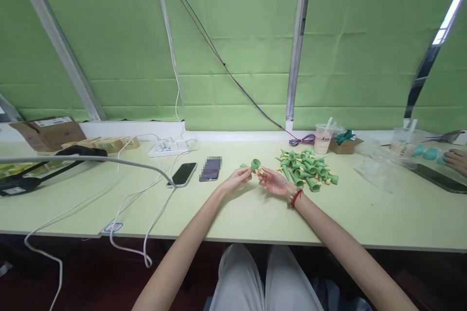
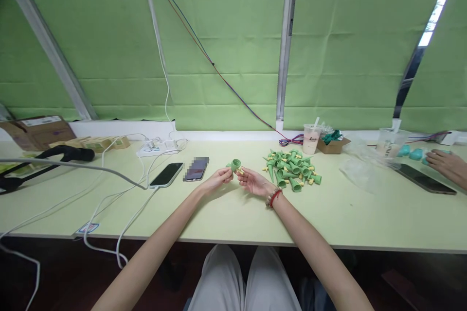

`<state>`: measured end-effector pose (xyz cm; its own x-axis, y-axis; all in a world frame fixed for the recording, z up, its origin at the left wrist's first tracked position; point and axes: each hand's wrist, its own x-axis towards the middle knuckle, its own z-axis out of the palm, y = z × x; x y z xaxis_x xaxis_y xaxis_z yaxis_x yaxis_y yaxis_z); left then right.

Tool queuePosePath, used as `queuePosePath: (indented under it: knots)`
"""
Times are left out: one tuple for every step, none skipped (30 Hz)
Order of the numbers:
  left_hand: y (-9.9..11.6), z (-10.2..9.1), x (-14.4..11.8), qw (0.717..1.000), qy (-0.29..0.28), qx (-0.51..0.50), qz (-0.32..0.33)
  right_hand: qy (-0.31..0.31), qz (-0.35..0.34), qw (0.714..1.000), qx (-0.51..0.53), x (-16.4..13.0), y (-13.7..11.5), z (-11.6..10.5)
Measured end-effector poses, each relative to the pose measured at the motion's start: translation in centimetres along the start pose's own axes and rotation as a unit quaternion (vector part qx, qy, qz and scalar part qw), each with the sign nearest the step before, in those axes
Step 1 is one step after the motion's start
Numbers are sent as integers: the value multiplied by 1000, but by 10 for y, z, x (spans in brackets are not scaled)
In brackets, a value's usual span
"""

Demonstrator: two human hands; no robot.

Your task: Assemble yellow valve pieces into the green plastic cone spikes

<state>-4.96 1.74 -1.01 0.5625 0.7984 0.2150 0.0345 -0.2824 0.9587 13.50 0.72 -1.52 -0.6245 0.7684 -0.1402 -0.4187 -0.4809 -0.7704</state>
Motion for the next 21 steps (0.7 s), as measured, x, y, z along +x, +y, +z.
queuePosePath:
  knots:
    - [1, 0, -1, 1000, 2, 7, 5, 4, 5, 1000, 3, 0, 0, -1]
    - [1, 0, -1, 1000, 5, 12, 10, 12, 6, 1000, 4, 0, 0, -2]
    - [2, 1, -2, 1000, 7, 16, 12, 21, 1, 1000, 4, 1, -1, -3]
    - [3, 1, -3, 1000, 9, 21, 14, 32, -6, 999, 2, 1, -1, -4]
    - [5, 2, -4, 1000, 11, 25, 13, 44, -14, 999, 0, 1, -1, -5]
    - [6, 2, -4, 999, 13, 31, 11, 54, -21, 998, -3, 2, 0, -6]
    - [7, 3, -5, 999, 16, 37, 9, 62, -27, 998, -8, 2, 0, -6]
    - [8, 3, -5, 999, 20, 43, 7, 68, -30, 997, -18, 3, 1, -7]
    - [8, 3, -5, 998, 25, 52, 5, 73, -32, 996, -31, 4, 2, -7]
    - [8, 2, -5, 998, 30, 62, 6, 76, -34, 995, -51, 4, 3, -6]
    - [7, 2, -4, 997, 35, 75, 9, 79, -39, 993, -76, 5, 5, -6]
    - [5, 2, -3, 995, 42, 89, 12, 85, -45, 989, -108, 6, 7, -6]
    - [2, 2, -2, 993, 49, 104, 13, 100, -60, 982, -148, 7, 9, -5]
    - [-1, 2, -1, 991, 59, 118, 11, 125, -89, 969, -195, 8, 11, -5]
    - [-4, 3, 0, 989, 70, 129, 6, 158, -132, 947, -248, 9, 13, -4]
    - [-6, 3, 1, 987, 79, 138, -1, 195, -182, 917, -298, 11, 15, -4]
    - [-9, 4, 2, 986, 87, 143, -8, 227, -229, 884, -338, 12, 17, -3]
    - [-10, 5, 3, 985, 92, 144, -14, 251, -268, 855, -367, 13, 18, -2]
    - [-12, 5, 3, 985, 94, 140, -18, 264, -291, 837, -381, 14, 19, -1]
    - [-12, 5, 4, 986, 95, 133, -21, 264, -293, 837, -379, 14, 19, 0]
    - [-12, 5, 4, 988, 94, 123, -22, 256, -278, 852, -363, 14, 19, 1]
